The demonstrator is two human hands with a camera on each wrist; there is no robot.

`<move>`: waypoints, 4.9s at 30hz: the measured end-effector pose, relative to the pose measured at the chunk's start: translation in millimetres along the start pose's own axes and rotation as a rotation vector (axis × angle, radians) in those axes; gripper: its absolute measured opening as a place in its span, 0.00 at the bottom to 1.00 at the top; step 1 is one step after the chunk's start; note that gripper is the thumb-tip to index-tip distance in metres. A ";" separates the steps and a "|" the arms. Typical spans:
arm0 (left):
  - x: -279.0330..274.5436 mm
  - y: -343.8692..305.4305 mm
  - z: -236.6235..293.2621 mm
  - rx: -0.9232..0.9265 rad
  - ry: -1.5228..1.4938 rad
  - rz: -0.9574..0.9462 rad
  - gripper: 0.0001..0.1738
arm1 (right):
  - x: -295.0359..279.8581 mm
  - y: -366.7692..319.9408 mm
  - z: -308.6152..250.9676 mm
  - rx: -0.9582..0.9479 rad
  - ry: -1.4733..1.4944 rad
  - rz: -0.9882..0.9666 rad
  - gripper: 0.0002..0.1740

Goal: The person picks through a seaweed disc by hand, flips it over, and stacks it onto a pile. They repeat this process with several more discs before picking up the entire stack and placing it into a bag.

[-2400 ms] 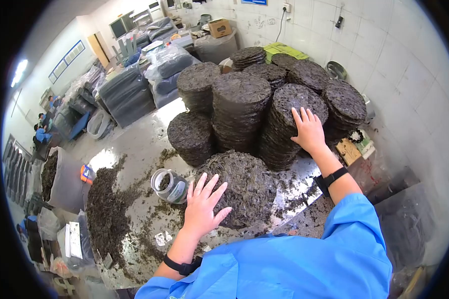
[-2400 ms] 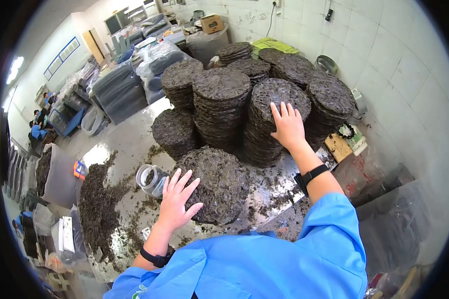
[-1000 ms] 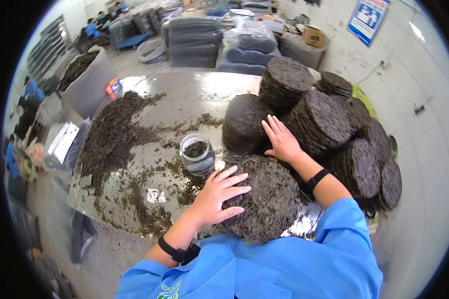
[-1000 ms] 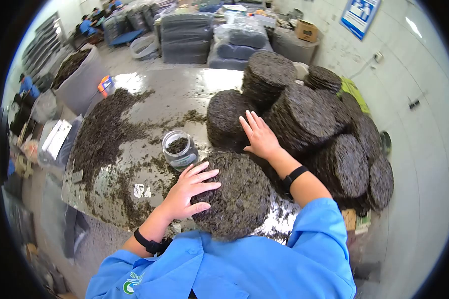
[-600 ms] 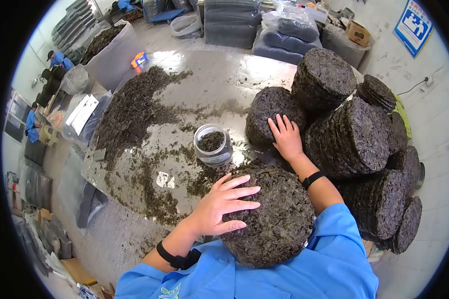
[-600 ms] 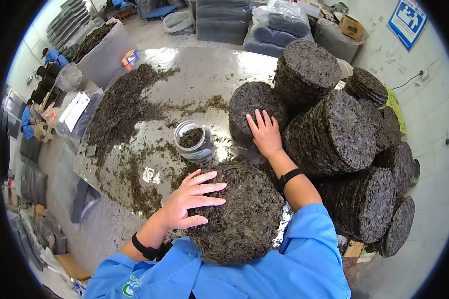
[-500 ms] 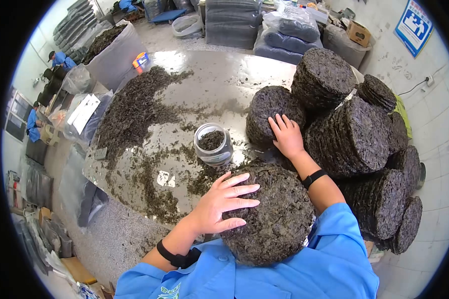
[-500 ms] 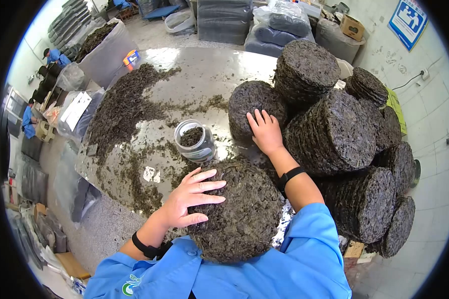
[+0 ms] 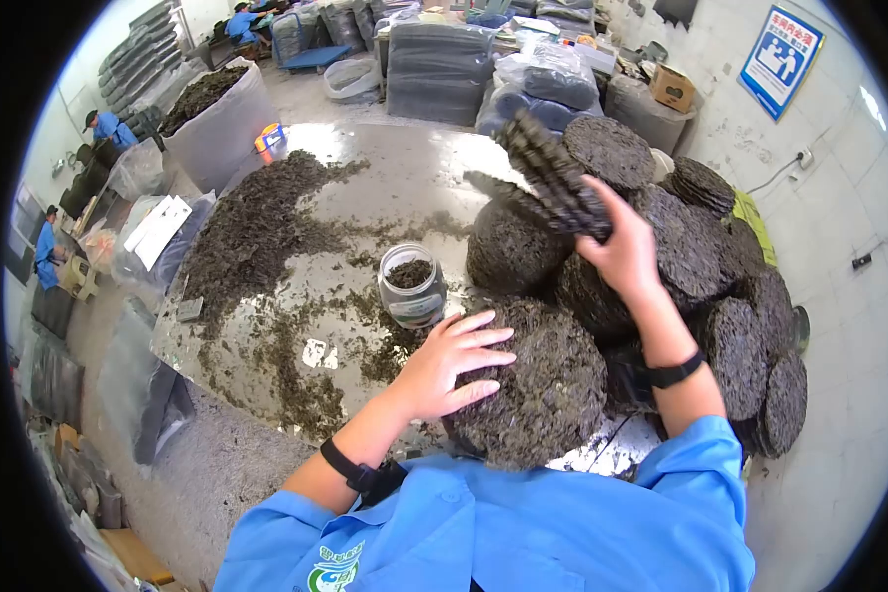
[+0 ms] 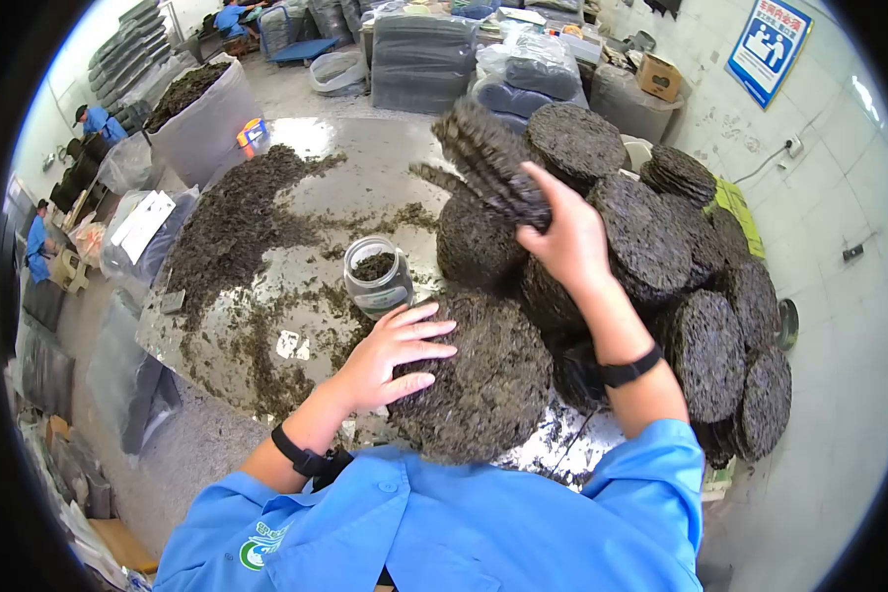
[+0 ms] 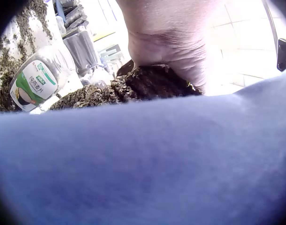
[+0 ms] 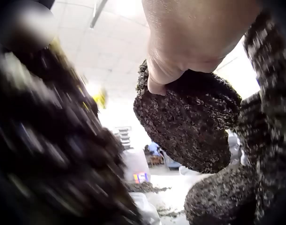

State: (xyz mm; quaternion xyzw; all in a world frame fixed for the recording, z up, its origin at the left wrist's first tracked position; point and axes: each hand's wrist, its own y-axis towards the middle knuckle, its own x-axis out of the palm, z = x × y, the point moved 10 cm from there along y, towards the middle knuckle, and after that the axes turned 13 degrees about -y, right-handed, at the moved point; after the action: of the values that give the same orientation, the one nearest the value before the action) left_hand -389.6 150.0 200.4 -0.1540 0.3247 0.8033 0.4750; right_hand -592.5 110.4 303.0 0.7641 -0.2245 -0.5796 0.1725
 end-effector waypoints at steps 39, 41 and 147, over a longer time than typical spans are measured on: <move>208.0 -195.4 -342.1 -1.397 -1.092 0.510 0.29 | -42.8 -232.4 -68.2 0.320 -0.173 -0.408 0.40; 208.8 -171.2 -313.4 -1.388 -1.183 0.182 0.30 | -50.9 -250.5 -60.1 0.362 -0.131 -0.413 0.39; 302.6 -446.9 186.4 -1.354 -0.612 -0.131 0.38 | -153.2 -1079.6 -222.4 1.294 0.653 0.323 0.37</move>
State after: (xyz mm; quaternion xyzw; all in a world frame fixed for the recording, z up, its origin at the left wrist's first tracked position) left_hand -144.2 626.2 2.6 -0.2013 -0.3975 0.8047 0.3923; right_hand -258.6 1100.9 -79.0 0.8039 -0.5680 -0.0421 -0.1710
